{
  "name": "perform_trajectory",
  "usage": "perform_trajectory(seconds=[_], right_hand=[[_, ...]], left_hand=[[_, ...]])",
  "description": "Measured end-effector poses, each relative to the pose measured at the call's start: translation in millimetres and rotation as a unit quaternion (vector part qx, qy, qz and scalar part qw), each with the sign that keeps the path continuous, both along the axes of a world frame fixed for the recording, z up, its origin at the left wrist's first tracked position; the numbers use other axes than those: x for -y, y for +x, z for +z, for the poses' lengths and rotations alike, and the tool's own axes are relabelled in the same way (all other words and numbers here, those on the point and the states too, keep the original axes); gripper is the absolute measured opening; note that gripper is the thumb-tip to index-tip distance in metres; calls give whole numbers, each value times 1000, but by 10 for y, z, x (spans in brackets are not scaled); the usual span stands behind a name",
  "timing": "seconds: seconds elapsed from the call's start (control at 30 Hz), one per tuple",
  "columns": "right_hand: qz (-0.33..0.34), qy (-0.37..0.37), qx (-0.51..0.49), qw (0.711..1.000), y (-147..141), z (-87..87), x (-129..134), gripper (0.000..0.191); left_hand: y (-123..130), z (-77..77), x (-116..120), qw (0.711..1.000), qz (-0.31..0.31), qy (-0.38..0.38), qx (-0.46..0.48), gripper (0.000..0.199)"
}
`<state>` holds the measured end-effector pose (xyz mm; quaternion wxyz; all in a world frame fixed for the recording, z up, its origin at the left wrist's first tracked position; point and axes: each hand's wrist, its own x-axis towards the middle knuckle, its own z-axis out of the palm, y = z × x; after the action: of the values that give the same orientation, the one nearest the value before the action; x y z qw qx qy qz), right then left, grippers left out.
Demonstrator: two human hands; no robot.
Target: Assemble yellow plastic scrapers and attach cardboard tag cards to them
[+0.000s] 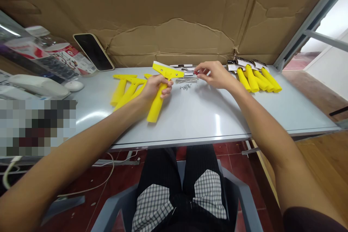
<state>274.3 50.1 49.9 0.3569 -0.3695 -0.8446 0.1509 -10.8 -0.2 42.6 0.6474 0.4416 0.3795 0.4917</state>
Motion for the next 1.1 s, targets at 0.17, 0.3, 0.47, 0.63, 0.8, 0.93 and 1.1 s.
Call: perform_trajectory(seconds=[0.17,0.3,0.47,0.63,0.8,0.93,1.1], right_hand=[[26,4,21,999,-127,33,122,20],[16,14,24,999,-117,17,101,17],[13,16,33,999,-129,15,100,18],[4,48,60,997,-128,5,93,22],[-6,69,68,995,-138,9,126,23],[-20,84,70,994,-176,37,212,24],[-29,113,74,990,-220,84,328,24]], left_hand=[[-5,-39,-8,1000,9,17,-10,25],[-19,-79,-33,1000,6,24,-11,23],[-18,-64,-28,999,3,29,-17,24],[-4,-20,13,999,9,28,-35,28],[4,-7,38,997,17,32,-72,30],[24,13,60,993,35,37,-102,31],[42,24,88,992,42,49,-110,30]])
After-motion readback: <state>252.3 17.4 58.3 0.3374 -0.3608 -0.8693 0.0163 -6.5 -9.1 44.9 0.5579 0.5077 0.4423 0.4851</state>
